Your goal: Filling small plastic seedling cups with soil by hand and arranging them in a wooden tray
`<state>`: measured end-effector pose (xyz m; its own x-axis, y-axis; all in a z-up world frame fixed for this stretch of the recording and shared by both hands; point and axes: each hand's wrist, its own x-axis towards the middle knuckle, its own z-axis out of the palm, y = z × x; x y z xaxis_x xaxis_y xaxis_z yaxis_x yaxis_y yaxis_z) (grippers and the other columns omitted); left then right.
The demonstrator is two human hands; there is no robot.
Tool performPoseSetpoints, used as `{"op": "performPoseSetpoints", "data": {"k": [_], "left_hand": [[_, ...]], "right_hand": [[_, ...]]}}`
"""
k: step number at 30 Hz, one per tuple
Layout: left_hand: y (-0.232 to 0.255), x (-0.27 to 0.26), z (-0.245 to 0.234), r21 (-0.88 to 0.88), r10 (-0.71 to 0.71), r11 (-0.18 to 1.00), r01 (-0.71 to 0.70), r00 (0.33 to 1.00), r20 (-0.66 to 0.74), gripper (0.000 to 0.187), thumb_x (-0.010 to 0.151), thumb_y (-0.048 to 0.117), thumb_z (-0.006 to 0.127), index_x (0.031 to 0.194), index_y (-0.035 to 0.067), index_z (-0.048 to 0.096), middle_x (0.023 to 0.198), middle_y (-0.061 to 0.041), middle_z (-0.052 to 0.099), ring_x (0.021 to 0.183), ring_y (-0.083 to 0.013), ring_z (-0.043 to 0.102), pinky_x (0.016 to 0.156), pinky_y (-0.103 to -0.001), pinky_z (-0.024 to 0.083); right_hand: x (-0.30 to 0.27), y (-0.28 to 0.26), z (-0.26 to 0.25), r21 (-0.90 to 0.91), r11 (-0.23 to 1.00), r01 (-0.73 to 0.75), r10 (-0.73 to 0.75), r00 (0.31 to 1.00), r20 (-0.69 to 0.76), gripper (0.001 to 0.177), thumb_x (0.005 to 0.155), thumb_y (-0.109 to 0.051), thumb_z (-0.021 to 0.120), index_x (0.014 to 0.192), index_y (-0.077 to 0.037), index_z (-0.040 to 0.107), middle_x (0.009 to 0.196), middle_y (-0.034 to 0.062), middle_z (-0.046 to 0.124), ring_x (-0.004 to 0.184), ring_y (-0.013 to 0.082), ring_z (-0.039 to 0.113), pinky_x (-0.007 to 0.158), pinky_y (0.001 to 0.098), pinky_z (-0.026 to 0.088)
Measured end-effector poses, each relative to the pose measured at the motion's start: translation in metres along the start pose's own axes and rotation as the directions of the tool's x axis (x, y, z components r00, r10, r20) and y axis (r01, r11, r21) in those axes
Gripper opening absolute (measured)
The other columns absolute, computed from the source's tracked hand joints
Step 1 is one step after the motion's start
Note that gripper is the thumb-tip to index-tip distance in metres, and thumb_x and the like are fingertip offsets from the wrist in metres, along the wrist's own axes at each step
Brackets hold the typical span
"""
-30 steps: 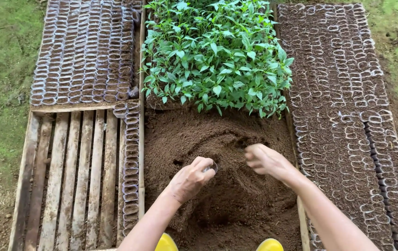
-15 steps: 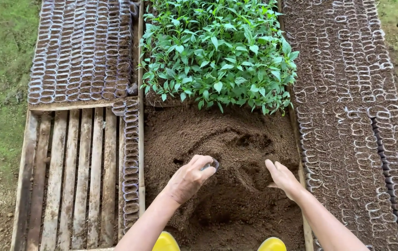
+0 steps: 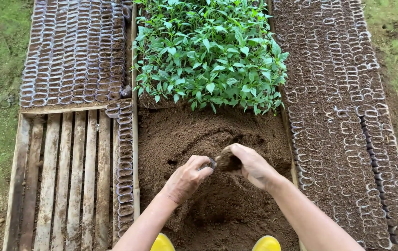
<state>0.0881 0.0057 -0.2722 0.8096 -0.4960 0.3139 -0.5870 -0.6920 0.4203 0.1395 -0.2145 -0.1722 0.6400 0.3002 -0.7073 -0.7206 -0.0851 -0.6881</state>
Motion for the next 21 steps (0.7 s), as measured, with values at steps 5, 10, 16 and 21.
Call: {"op": "performPoseSetpoints", "data": {"k": [5, 10, 16, 21], "left_hand": [[-0.004, -0.002, 0.007, 0.009, -0.021, 1.000, 0.021, 0.999, -0.039, 0.013, 0.098, 0.010, 0.061, 0.090, 0.019, 0.060, 0.113, 0.000, 0.060, 0.107, -0.0219, 0.064, 0.070, -0.027, 0.065], [0.000, 0.001, -0.008, -0.034, -0.061, 0.998, 0.059, 0.997, -0.040, 0.012, 0.092, 0.010, 0.070, 0.089, 0.019, 0.063, 0.112, -0.001, 0.061, 0.103, -0.0209, 0.065, 0.078, -0.028, 0.064], [0.003, 0.001, -0.014, -0.077, -0.078, 0.994, 0.072, 0.994, -0.080, 0.013, 0.091, 0.013, 0.074, 0.088, 0.019, 0.064, 0.110, -0.001, 0.061, 0.101, -0.0203, 0.067, 0.081, -0.028, 0.063], [0.003, 0.007, -0.019, -0.152, -0.122, 0.983, 0.108, 0.988, -0.090, 0.013, 0.089, 0.012, 0.076, 0.091, 0.019, 0.065, 0.110, 0.000, 0.061, 0.102, -0.0203, 0.066, 0.083, -0.031, 0.063]], "right_hand": [[-0.019, -0.035, 0.033, -0.515, 0.854, 0.066, -0.057, 0.998, 0.033, 0.045, 0.103, -0.026, 0.043, 0.142, -0.005, 0.051, 0.137, 0.0315, 0.055, 0.131, 0.0452, 0.055, 0.107, 0.0572, 0.049], [-0.012, -0.025, 0.037, -0.835, 0.520, 0.182, -0.119, 0.983, 0.141, 0.051, 0.094, -0.017, 0.045, 0.145, -0.019, 0.042, 0.129, 0.0290, 0.064, 0.125, 0.0466, 0.061, 0.103, 0.0593, 0.053], [0.003, 0.001, 0.027, -0.862, 0.259, 0.436, -0.374, 0.868, 0.327, 0.043, 0.087, -0.002, 0.043, 0.127, -0.013, 0.056, 0.129, 0.0176, 0.061, 0.113, 0.0412, 0.067, 0.094, 0.0542, 0.060], [0.009, 0.008, 0.024, -0.867, 0.229, 0.443, -0.418, 0.849, 0.324, 0.031, 0.092, -0.009, 0.056, 0.121, -0.017, 0.061, 0.140, 0.0134, 0.054, 0.120, 0.0409, 0.064, 0.096, 0.0542, 0.060]]}}
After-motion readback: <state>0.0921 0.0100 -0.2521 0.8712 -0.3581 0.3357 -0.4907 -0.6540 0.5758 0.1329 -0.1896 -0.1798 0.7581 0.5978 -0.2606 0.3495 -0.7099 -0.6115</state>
